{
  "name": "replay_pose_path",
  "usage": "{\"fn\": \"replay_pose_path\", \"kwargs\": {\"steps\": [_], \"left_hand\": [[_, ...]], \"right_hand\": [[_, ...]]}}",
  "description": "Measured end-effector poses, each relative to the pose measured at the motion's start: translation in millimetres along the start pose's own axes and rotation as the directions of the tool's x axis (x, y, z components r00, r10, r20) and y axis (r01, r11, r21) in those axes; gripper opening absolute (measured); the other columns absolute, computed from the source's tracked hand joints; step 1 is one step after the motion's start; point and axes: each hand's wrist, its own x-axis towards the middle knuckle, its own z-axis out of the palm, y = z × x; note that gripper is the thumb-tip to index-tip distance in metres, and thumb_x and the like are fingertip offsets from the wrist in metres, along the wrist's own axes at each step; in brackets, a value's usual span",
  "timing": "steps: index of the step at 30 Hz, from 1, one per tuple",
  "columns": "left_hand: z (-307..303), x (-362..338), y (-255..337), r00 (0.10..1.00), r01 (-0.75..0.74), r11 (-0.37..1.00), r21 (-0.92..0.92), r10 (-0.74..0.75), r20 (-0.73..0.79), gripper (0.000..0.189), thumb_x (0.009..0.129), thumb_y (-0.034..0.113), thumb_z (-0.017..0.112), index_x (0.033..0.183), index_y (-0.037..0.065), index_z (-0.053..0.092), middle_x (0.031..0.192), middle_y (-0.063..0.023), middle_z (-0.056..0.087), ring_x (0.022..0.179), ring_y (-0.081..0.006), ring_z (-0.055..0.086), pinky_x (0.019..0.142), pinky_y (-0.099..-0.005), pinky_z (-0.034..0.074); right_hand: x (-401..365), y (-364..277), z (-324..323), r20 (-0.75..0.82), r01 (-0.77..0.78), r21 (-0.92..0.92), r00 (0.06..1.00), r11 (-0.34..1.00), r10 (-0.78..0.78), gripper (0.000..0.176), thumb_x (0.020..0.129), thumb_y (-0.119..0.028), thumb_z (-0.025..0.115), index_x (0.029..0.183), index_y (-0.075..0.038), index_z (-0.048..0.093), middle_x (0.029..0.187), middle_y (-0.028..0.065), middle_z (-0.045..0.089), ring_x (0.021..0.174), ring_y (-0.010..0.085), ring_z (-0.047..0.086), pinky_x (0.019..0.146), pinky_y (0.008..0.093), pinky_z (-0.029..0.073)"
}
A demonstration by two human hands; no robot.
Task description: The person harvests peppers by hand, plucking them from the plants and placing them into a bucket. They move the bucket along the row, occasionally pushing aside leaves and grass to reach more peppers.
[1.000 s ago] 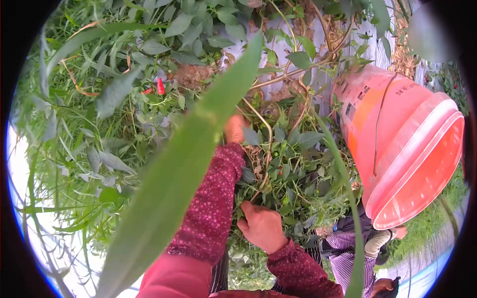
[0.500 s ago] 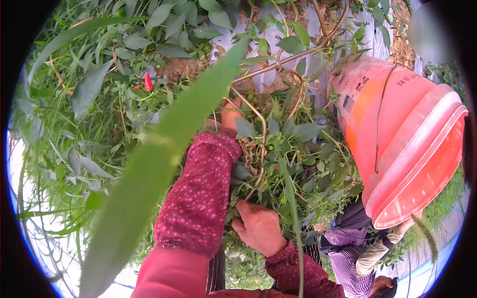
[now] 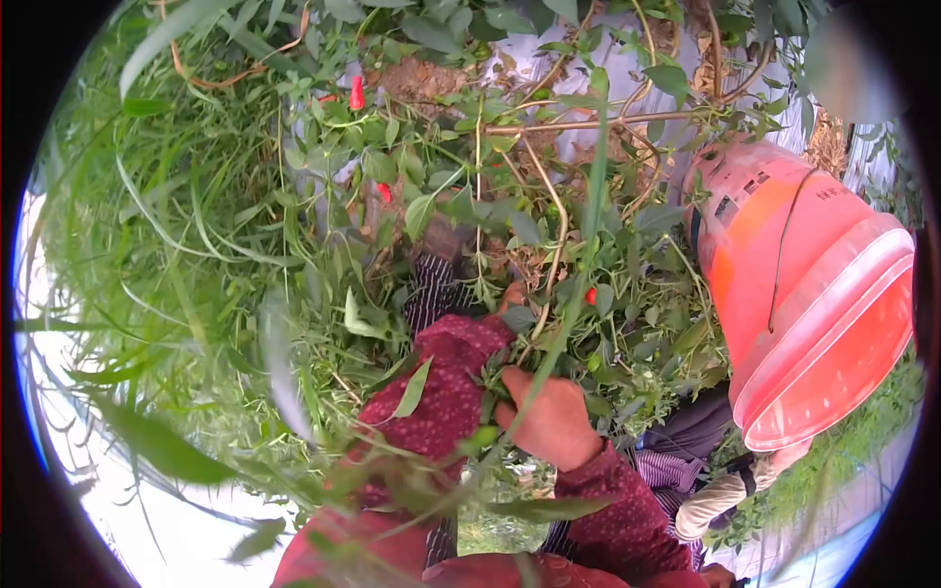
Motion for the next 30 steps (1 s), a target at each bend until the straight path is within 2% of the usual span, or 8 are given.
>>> {"fn": "replay_pose_path", "kwargs": {"steps": [11, 13, 16, 19, 21, 25, 29, 30], "left_hand": [[-48, 13, 7, 0.977, 0.147, 0.983, -0.109, -0.162, -0.141, 0.038, 0.082, 0.027, 0.064, 0.11, 0.001, 0.06, 0.095, -0.013, 0.066, 0.081, -0.0211, 0.062, 0.072, -0.0326, 0.047], [-26, 51, -64, 0.942, -0.274, 0.941, -0.2, 0.221, -0.251, 0.034, 0.085, 0.018, 0.057, 0.114, 0.002, 0.056, 0.099, -0.0146, 0.064, 0.087, -0.0241, 0.06, 0.078, -0.0323, 0.048], [-57, 75, -40, 0.953, -0.249, 0.964, 0.095, 0.261, -0.155, 0.039, 0.083, 0.011, 0.056, 0.121, 0.003, 0.054, 0.104, -0.0167, 0.063, 0.092, -0.027, 0.06, 0.079, -0.0342, 0.05], [-113, 105, -39, 0.917, -0.285, 0.349, 0.893, 0.372, 0.148, 0.029, 0.081, 0.01, 0.06, 0.109, 0.002, 0.06, 0.104, -0.0147, 0.064, 0.088, -0.0229, 0.062, 0.074, -0.0333, 0.051], [-138, 108, -31, 0.905, -0.277, -0.007, 0.961, 0.335, 0.264, 0.026, 0.08, 0.01, 0.061, 0.105, 0.002, 0.062, 0.104, -0.014, 0.064, 0.086, -0.0215, 0.063, 0.072, -0.033, 0.051], [-187, 103, -5, 0.916, -0.396, 0.745, 0.537, 0.362, 0.173, 0.02, 0.084, 0.011, 0.059, 0.1, 0.0, 0.063, 0.093, -0.0122, 0.066, 0.08, -0.0188, 0.063, 0.068, -0.0314, 0.051], [-164, 93, -20, 0.964, -0.252, 0.843, 0.475, 0.177, 0.198, 0.019, 0.084, 0.009, 0.06, 0.101, 0.0, 0.061, 0.091, -0.0105, 0.067, 0.079, -0.0207, 0.064, 0.065, -0.0345, 0.052], [-146, 58, 9, 0.953, 0.022, 0.994, 0.105, -0.053, 0.298, 0.023, 0.084, 0.012, 0.06, 0.104, 0.001, 0.06, 0.092, -0.0119, 0.066, 0.079, -0.0232, 0.064, 0.067, -0.0349, 0.052]], "right_hand": [[3, -1, -4, 0.062, -0.069, -0.008, 0.996, 0.998, 0.069, 0.025, 0.077, -0.022, 0.059, 0.091, -0.002, 0.05, 0.07, 0.0176, 0.061, 0.07, 0.0365, 0.062, 0.063, 0.0478, 0.048], [6, -4, -4, 0.04, -0.053, 0.01, 0.998, 0.999, 0.053, 0.025, 0.078, -0.021, 0.059, 0.091, -0.001, 0.05, 0.071, 0.0174, 0.062, 0.068, 0.0362, 0.062, 0.061, 0.0467, 0.048], [9, -6, 3, -0.03, -0.058, 0.051, 0.998, 0.997, 0.06, 0.025, 0.078, -0.021, 0.058, 0.091, -0.001, 0.05, 0.072, 0.0165, 0.062, 0.067, 0.0356, 0.062, 0.061, 0.0459, 0.049], [10, -9, 4, -0.044, -0.072, 0.077, 0.996, 0.994, 0.076, 0.025, 0.078, -0.021, 0.058, 0.091, -0.001, 0.05, 0.071, 0.0155, 0.062, 0.066, 0.0343, 0.062, 0.06, 0.0447, 0.05], [10, -9, 8, -0.064, -0.068, 0.089, 0.995, 0.994, 0.074, 0.025, 0.078, -0.021, 0.058, 0.091, 0.0, 0.05, 0.07, 0.0147, 0.062, 0.065, 0.0332, 0.063, 0.06, 0.044, 0.05], [11, -9, 13, -0.081, -0.08, 0.077, 0.993, 0.994, 0.086, 0.025, 0.078, -0.021, 0.058, 0.091, 0.0, 0.05, 0.068, 0.0121, 0.061, 0.063, 0.0302, 0.063, 0.059, 0.0416, 0.05], [10, -10, 16, -0.097, -0.054, 0.066, 0.993, 0.996, 0.061, 0.025, 0.078, -0.021, 0.058, 0.091, -0.001, 0.051, 0.068, 0.0107, 0.061, 0.062, 0.0291, 0.062, 0.058, 0.04, 0.05], [10, -11, 14, -0.099, -0.057, 0.041, 0.993, 0.998, 0.061, 0.025, 0.078, -0.021, 0.058, 0.091, -0.001, 0.051, 0.068, 0.0104, 0.061, 0.062, 0.0289, 0.062, 0.057, 0.0395, 0.05]]}}
